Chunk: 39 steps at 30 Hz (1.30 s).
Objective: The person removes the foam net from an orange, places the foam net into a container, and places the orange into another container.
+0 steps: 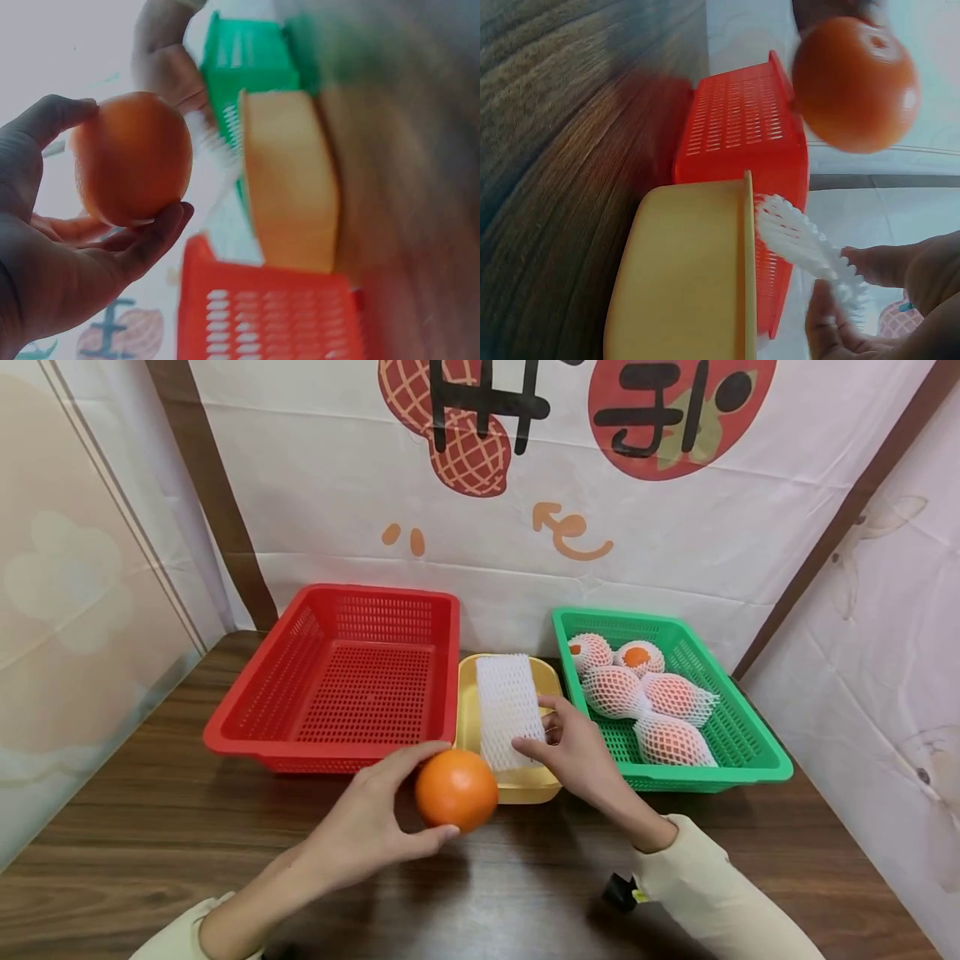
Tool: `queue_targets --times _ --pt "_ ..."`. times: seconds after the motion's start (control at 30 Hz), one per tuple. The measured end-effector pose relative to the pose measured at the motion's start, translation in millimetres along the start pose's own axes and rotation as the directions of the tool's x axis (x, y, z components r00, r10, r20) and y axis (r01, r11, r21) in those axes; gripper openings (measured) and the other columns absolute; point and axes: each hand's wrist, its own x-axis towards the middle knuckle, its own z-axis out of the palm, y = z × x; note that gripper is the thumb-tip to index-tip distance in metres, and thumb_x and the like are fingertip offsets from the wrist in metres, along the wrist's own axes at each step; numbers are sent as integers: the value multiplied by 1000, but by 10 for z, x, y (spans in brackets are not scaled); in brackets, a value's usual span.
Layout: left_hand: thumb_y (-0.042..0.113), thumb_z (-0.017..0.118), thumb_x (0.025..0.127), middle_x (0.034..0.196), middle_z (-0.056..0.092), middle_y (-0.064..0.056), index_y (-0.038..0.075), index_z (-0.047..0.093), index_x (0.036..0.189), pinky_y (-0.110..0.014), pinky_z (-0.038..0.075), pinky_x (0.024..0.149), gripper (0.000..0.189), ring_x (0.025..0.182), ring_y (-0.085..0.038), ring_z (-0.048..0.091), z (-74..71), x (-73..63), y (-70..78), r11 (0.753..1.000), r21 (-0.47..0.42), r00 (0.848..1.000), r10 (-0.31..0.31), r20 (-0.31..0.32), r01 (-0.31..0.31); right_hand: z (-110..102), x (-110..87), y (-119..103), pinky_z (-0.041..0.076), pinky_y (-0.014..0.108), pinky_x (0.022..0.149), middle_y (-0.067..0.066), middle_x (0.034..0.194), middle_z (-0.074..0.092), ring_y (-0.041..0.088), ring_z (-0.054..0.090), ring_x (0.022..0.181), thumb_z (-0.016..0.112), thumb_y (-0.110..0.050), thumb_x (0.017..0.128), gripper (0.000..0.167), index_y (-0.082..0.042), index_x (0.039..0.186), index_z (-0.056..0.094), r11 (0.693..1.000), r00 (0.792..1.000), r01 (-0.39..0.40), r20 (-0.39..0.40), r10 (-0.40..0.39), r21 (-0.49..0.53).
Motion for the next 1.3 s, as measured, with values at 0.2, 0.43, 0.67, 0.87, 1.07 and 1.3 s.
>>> queue_targets --times 0.2,0.43,0.67,0.87,1.07,1.3 --pt "24 87 68 120 60 1 12 52 130 -38 50 86 72 102 -12 58 -231 109 -1 999 40 995 3 -98 0 -13 20 30 52 35 76 9 100 63 21 63 89 74 -25 85 65 -5 138 44 1000 1000 0 7 0 -9" --pt "27 83 74 118 58 -3 12 50 131 -25 49 79 68 98 -18 58 -541 245 -85 993 65 978 -82 -191 96 -236 -176 57 50 39 86 8 111 62 19 62 98 70 -28 89 49 -12 132 52 996 996 88 -22 -88 7" --pt "21 81 75 118 54 -13 3 45 132 -49 48 82 69 99 -29 55 -599 480 -306 984 113 968 -110 -227 139 -497 -217 197 50 40 84 2 103 66 16 62 95 66 -35 91 42 -13 126 58 996 994 88 -63 -87 23" --pt "19 80 75 120 51 -18 1 42 132 -55 47 82 71 102 -35 51 -542 651 -497 953 179 955 -205 -215 245 -664 -184 231 50 35 84 3 105 65 16 61 95 65 -35 91 38 -15 122 61 996 993 87 -85 -85 20" --pt "20 79 73 120 46 -24 -3 38 133 -59 46 81 76 101 -40 48 -518 729 -617 905 258 936 -298 -187 339 -779 -149 245 49 38 86 3 106 66 17 60 98 66 -34 91 37 -14 122 62 996 990 87 -111 -88 -11" --pt "22 76 71 111 47 -27 -9 39 130 -53 48 76 76 92 -39 51 -521 883 -689 834 392 918 -388 -86 389 -901 -119 361 47 44 87 8 106 65 24 60 100 64 -36 92 41 -9 122 61 997 986 21 -161 -32 -74"
